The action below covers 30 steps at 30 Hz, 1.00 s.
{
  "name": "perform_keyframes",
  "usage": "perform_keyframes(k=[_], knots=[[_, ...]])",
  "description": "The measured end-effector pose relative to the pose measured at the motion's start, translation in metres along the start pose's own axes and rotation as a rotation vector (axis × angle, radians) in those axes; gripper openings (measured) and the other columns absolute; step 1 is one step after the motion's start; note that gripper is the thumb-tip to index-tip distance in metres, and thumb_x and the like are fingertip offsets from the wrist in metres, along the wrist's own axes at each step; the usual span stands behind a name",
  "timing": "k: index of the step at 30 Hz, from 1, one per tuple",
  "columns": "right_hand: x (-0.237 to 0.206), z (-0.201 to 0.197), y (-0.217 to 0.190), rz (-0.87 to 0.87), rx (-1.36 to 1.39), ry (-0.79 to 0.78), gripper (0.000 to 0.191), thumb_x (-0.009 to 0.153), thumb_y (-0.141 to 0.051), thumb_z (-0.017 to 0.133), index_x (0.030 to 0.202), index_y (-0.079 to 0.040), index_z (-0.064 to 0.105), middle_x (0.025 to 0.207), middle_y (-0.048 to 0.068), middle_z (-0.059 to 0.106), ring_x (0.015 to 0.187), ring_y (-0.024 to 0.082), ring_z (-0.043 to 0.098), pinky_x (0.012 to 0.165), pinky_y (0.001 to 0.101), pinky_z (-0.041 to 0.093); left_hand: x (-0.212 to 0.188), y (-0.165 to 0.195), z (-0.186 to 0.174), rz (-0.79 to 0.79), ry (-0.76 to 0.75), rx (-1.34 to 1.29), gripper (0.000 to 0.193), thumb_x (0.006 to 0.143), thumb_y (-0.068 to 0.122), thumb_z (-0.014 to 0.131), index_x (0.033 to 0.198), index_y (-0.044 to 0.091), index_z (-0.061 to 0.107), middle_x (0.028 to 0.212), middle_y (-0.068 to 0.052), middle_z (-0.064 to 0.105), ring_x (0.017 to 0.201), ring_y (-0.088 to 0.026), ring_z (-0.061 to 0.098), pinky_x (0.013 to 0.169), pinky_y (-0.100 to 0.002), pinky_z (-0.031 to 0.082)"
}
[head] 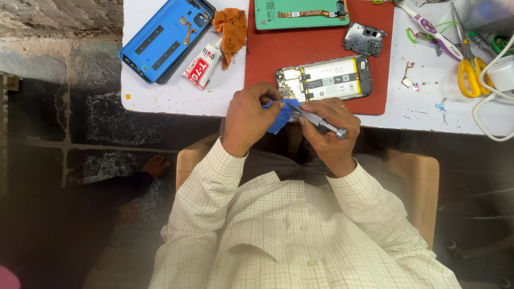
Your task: The person repairs a smartphone at a workbench, using a screwdriver to unscrew and tighten screws on the phone's exposed internals. They handle a small camera module component, wipe parts with a blue cloth, and reposition the phone body while working on the red mat.
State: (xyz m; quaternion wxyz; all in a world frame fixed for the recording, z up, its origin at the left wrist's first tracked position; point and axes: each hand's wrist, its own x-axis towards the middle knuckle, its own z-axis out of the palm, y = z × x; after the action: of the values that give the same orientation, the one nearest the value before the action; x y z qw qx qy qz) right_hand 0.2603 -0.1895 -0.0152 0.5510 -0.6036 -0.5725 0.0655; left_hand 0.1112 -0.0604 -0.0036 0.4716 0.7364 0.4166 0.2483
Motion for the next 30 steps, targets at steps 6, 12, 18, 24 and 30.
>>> perform_keyframes(k=[6,12,18,24,30], knots=[[-0.003,-0.001,0.001,0.086,0.113,0.005,0.026,0.084,0.007,0.077,0.109,0.001,0.072,0.106,0.011,0.075,0.100,0.021,0.070,0.090,0.0301,0.056,-0.001,-0.004,-0.001,0.022,-0.036,-0.027,0.016,0.080,0.014,0.078,0.093,0.006,0.075,0.080,-0.010,0.076,0.070,-0.020,0.074,0.065,-0.032,0.056],[-0.007,-0.004,0.003,0.182,0.319,0.034,0.022,0.088,0.007,0.075,0.109,0.003,0.070,0.110,0.013,0.072,0.105,0.020,0.069,0.094,0.0296,0.057,0.000,-0.012,-0.014,0.143,-0.175,-0.114,0.015,0.080,0.012,0.077,0.094,0.006,0.076,0.084,-0.008,0.078,0.076,-0.018,0.074,0.072,-0.030,0.057],[-0.004,0.000,0.001,0.045,0.133,0.007,0.025,0.086,0.008,0.077,0.109,0.002,0.070,0.108,0.013,0.074,0.103,0.022,0.070,0.091,0.0302,0.056,0.002,-0.007,-0.008,0.073,-0.098,-0.044,0.015,0.079,0.013,0.078,0.092,0.006,0.076,0.080,-0.009,0.077,0.072,-0.018,0.074,0.068,-0.031,0.057],[-0.003,0.000,0.000,0.030,0.110,0.013,0.025,0.086,0.007,0.077,0.110,0.003,0.070,0.107,0.013,0.074,0.100,0.021,0.070,0.089,0.0296,0.055,0.003,-0.001,-0.005,0.049,-0.033,-0.001,0.016,0.078,0.015,0.078,0.090,0.005,0.075,0.077,-0.009,0.076,0.068,-0.019,0.074,0.063,-0.031,0.056],[-0.004,0.000,-0.001,0.140,0.235,0.035,0.024,0.086,0.005,0.076,0.109,0.001,0.071,0.107,0.011,0.074,0.097,0.021,0.071,0.081,0.0280,0.056,0.003,0.004,-0.002,-0.008,-0.003,0.027,0.015,0.077,0.016,0.078,0.087,0.005,0.074,0.072,-0.007,0.075,0.062,-0.019,0.074,0.059,-0.031,0.056]])
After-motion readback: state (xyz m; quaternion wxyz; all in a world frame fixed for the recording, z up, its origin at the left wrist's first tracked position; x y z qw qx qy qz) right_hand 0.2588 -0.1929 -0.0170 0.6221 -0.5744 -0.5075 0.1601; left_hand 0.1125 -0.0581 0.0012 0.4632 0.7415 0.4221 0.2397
